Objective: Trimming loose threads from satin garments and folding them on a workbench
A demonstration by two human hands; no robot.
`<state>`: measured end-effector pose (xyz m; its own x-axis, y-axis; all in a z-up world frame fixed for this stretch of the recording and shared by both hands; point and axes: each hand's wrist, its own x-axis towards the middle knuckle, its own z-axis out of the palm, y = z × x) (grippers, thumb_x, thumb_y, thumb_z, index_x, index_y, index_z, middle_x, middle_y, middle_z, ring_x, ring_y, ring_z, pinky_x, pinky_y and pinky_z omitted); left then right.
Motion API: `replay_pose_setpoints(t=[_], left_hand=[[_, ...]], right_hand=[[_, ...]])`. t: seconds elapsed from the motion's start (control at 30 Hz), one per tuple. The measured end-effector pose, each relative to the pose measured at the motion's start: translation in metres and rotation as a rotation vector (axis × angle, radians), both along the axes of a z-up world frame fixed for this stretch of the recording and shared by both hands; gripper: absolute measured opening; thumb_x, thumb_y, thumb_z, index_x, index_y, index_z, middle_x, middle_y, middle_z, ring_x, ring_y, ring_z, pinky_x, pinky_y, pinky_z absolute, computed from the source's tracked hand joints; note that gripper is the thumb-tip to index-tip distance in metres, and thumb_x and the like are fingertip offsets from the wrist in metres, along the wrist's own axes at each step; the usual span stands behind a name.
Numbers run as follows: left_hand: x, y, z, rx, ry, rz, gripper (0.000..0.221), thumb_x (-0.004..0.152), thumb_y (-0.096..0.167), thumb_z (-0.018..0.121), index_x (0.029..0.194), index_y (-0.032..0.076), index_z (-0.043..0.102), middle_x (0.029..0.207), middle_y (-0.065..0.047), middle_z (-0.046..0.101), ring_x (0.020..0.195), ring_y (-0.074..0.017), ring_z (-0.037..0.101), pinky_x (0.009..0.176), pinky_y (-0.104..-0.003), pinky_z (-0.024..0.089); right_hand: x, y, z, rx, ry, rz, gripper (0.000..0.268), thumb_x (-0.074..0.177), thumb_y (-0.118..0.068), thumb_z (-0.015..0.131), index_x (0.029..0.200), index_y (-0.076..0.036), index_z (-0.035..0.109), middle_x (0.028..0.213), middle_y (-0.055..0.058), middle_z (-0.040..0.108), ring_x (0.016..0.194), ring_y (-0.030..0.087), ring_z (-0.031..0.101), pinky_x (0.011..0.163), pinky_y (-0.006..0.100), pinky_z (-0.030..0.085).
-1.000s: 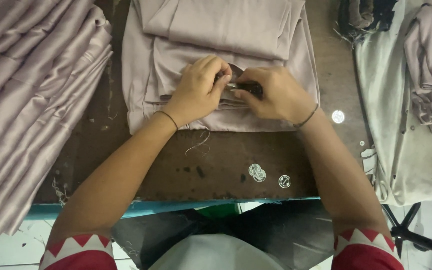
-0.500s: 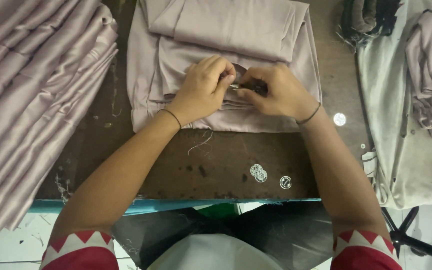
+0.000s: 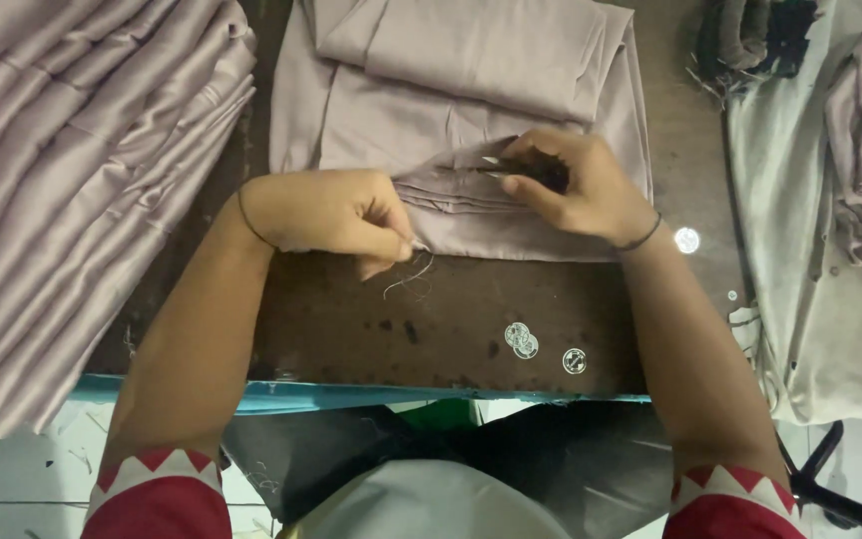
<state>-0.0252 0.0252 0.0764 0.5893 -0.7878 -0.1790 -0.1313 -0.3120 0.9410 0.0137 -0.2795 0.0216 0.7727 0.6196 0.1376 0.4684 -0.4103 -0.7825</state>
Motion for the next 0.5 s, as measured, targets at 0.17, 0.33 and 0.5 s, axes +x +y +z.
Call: replay_pose_setpoints(t=[0.17,0.33,0.5], left_hand=[[0.002,-0.008,-0.001,0.115,-0.018,0.075,0.043,0.100,0.016,0.060,0.061,0.004,0.072,0.042,-0.005,0.057,0.039,-0.0127,0.045,0.046,-0.026,0.035],[0.022,-0.006,-0.057,0.070,-0.926,0.305,0.012,0.084,0.015,0.078,0.079,0.007,0.071,0.091,-0.013,0.073,0.087,-0.0332,0.067,0.078,-0.044,0.051],[0.023,-0.003,-0.061,0.092,-0.966,0.364,0.010,0.082,0.018,0.080,0.084,0.013,0.071,0.096,-0.005,0.072,0.093,-0.0270,0.066,0.082,-0.039,0.048]], right_hand=[[0.003,-0.005,0.006,0.096,0.013,-0.023,0.020,0.096,-0.012,0.070,0.116,-0.006,0.073,0.086,0.014,0.069,0.081,0.021,0.061,0.072,0.033,0.048],[0.012,-0.031,0.010,0.030,-0.177,-0.083,0.029,0.089,-0.005,0.085,0.112,0.004,0.071,0.084,0.021,0.067,0.074,0.035,0.064,0.071,0.041,0.047],[0.003,-0.036,0.030,0.020,-0.028,-0.153,0.019,0.089,0.001,0.079,0.107,-0.002,0.072,0.060,0.002,0.041,0.056,0.013,0.042,0.059,0.025,0.032]])
